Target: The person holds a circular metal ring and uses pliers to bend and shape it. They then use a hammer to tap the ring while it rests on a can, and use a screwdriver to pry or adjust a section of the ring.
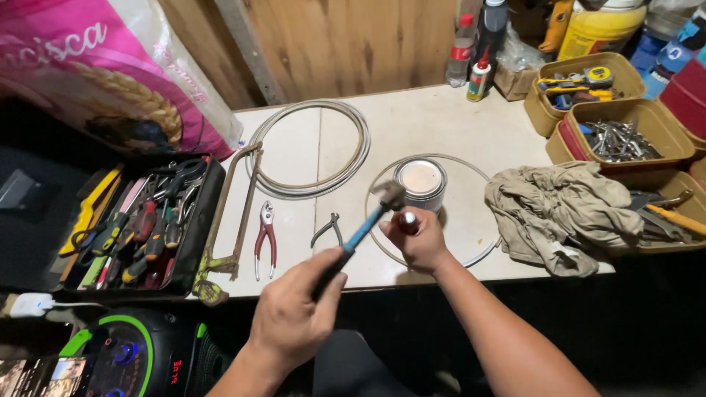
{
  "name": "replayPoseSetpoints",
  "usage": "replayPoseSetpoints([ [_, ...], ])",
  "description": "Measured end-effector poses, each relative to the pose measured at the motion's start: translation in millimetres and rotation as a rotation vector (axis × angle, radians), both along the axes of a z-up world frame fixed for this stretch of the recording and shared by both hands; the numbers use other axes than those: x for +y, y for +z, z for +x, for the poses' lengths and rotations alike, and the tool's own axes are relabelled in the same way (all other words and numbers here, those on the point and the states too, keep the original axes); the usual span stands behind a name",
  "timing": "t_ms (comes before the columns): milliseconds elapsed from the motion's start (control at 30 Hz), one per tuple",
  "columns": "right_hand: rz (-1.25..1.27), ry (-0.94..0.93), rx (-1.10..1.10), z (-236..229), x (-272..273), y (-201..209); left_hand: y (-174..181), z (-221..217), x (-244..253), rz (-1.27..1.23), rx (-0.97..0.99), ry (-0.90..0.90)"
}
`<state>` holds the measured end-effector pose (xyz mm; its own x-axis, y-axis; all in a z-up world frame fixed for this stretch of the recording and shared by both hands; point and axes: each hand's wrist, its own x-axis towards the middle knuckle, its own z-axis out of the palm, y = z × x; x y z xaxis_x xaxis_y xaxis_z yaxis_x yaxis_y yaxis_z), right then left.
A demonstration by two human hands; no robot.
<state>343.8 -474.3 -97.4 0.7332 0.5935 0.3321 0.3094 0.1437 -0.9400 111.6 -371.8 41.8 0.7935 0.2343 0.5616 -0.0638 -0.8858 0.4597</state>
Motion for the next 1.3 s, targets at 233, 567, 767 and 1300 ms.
replayPoseSetpoints([
  [233,0.001,0.104,0.234,3.9,0.5,18.4,4.0,-0.2,3.1,-0.223,0.080,0.234],
  [567,0.021,0.226,0.063,-6.0,-8.8,29.9,-22.5,-4.9,0.6,-0.370,0.205,0.382],
  [767,0.112,0.107,-0.004,-11.5,-12.9,51.2,-65.5,1.8,0.2,-0.413,0.527,0.387],
  [1300,0.013,-0.101,0.037,1.0,6.7,42.1,-137.0,32.1,-2.6,-0.084,0.571,0.176],
])
